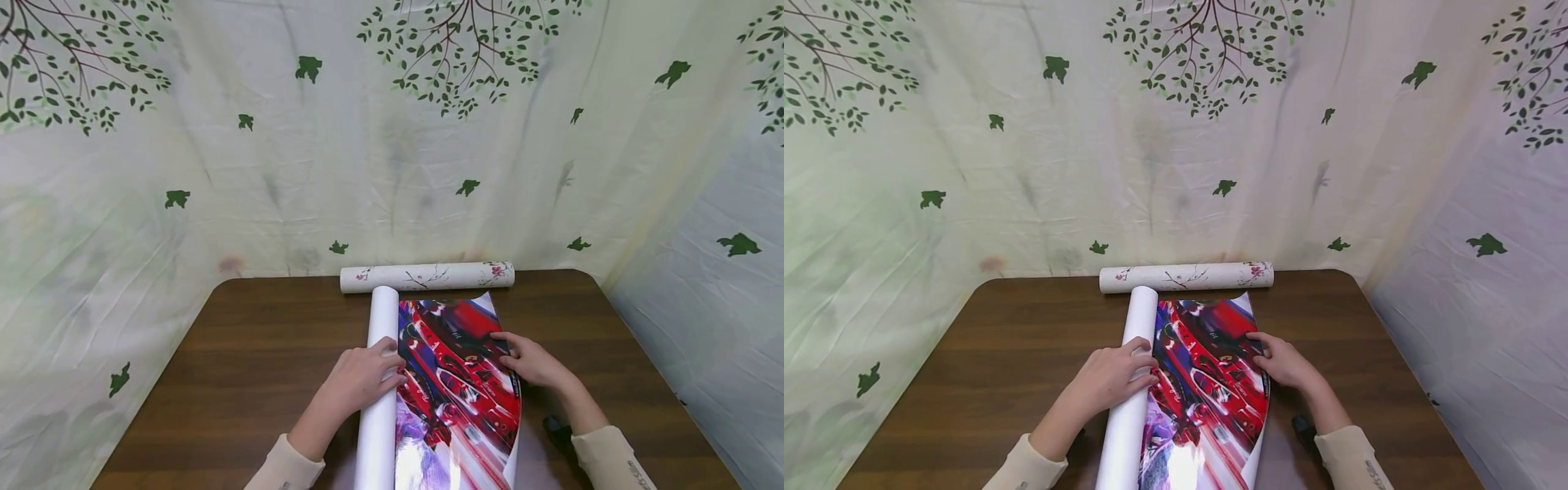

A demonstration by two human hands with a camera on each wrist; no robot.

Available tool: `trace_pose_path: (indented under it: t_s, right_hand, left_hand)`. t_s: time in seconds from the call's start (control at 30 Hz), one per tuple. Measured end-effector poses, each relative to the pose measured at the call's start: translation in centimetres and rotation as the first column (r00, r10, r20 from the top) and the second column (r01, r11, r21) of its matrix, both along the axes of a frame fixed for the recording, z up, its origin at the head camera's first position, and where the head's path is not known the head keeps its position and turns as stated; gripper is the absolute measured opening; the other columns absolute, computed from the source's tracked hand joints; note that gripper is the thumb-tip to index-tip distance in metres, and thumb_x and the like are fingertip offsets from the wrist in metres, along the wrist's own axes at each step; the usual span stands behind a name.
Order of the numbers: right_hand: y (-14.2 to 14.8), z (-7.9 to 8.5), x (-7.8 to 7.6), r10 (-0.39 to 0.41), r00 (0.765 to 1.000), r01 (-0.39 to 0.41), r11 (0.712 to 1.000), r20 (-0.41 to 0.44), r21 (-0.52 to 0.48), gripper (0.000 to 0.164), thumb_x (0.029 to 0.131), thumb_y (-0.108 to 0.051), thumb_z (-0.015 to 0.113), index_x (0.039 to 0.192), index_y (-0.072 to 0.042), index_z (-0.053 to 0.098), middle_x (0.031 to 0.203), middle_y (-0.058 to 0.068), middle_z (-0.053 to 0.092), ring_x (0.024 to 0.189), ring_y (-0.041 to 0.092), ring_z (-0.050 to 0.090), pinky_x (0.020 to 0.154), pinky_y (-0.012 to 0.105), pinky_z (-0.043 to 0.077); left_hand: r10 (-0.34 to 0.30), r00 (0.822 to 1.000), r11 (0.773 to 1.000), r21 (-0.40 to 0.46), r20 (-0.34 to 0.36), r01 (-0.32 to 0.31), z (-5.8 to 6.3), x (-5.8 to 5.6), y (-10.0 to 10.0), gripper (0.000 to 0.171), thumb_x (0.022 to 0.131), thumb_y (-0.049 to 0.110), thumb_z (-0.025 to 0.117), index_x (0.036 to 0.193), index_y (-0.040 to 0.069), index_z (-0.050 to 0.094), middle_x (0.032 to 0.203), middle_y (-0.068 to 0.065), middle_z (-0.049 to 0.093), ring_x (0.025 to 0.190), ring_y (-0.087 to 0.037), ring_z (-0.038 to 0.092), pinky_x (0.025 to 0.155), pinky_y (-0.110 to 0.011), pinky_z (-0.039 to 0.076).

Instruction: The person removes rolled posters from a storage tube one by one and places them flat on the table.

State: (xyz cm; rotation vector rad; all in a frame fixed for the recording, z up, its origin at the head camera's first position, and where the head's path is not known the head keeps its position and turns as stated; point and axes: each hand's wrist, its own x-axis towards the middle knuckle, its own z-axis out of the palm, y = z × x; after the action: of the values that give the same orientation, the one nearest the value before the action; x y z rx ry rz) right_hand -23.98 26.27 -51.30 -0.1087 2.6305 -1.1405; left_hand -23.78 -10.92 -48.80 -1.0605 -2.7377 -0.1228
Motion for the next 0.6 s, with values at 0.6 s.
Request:
trace_pose_path:
  t_s: [0.6]
  right_hand:
    - [1.8, 0.4, 0.7, -0.010, 1.000, 0.010, 1.000, 0.004, -0.009, 0.056, 0.104, -0.014, 0.064, 0.156, -0.003, 0.046, 0.098, 0.015, 0.071, 0.072, 0.019, 0.062, 0.062, 0.035, 0.051]
  left_hand:
    - [0.051, 0.998, 0.999, 0.009, -0.026, -0.051, -0.1, 0.2, -1.8, 0.023, 0.093, 0.048, 0.079, 0.101, 0.026, 0.075, 0.115, 0.007, 0.071, 0.064, -0.011, 0.060, 0.055, -0.026, 0.047]
